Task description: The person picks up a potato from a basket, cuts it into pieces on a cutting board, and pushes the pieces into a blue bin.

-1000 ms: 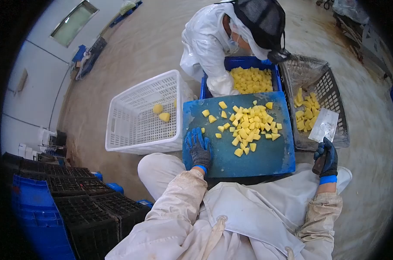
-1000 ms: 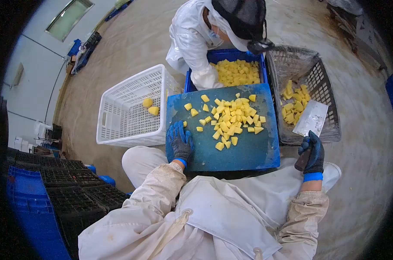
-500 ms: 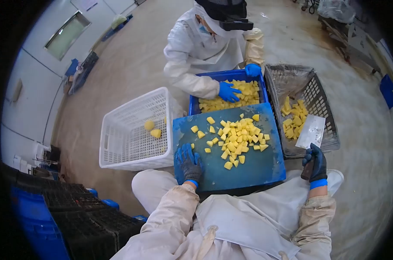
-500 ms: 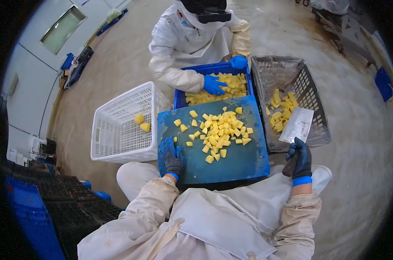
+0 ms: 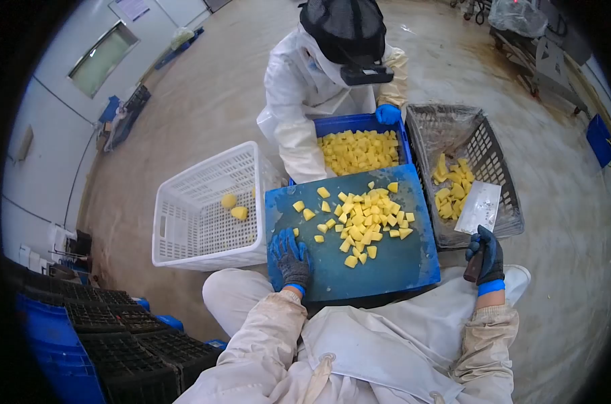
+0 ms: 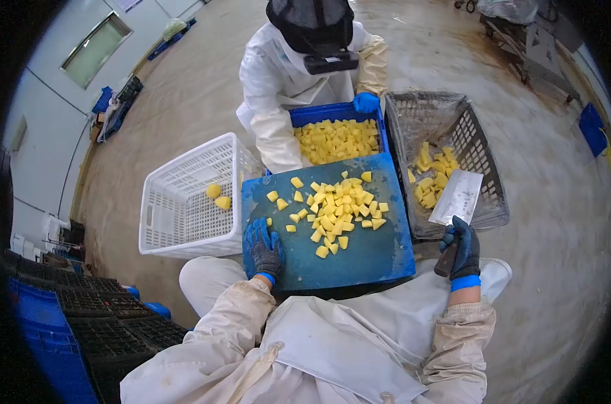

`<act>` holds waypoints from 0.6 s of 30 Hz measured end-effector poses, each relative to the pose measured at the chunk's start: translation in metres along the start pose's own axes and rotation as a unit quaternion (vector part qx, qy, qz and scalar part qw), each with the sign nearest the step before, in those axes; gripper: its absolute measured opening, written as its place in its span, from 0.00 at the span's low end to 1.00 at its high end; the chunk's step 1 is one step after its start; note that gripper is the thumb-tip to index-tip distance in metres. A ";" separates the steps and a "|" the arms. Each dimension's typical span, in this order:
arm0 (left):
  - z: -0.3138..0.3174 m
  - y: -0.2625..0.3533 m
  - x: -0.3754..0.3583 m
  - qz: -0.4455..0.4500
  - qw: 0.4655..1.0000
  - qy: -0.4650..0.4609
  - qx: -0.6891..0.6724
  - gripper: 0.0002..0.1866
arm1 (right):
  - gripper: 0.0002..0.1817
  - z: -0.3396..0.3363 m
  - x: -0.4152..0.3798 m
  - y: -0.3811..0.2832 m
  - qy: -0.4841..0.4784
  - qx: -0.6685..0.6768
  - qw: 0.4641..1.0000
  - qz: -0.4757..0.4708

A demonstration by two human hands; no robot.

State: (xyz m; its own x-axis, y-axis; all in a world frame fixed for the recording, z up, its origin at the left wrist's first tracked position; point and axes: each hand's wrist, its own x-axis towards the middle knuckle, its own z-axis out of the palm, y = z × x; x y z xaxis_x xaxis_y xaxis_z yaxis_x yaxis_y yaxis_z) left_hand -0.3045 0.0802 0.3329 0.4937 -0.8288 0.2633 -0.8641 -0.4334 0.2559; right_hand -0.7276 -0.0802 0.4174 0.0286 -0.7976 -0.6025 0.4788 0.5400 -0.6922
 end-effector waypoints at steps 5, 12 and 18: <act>-0.004 0.003 0.001 -0.009 1.000 -0.010 -0.001 0.30 | 0.11 0.000 -0.001 0.000 -0.010 0.004 1.000 -0.007; -0.002 0.001 0.000 -0.008 1.000 -0.005 -0.009 0.30 | 0.11 0.003 -0.005 -0.001 -0.001 0.011 1.000 -0.011; -0.006 0.005 0.001 -0.016 1.000 -0.024 0.001 0.30 | 0.10 0.003 -0.006 -0.001 -0.015 0.005 1.000 -0.007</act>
State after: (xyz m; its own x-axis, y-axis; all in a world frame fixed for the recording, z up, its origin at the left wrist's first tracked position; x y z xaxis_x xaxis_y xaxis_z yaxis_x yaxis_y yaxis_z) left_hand -0.3073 0.0796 0.3401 0.5153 -0.8306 0.2111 -0.8486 -0.4603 0.2606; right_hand -0.7257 -0.0767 0.4232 0.0485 -0.8134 -0.5796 0.4887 0.5254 -0.6965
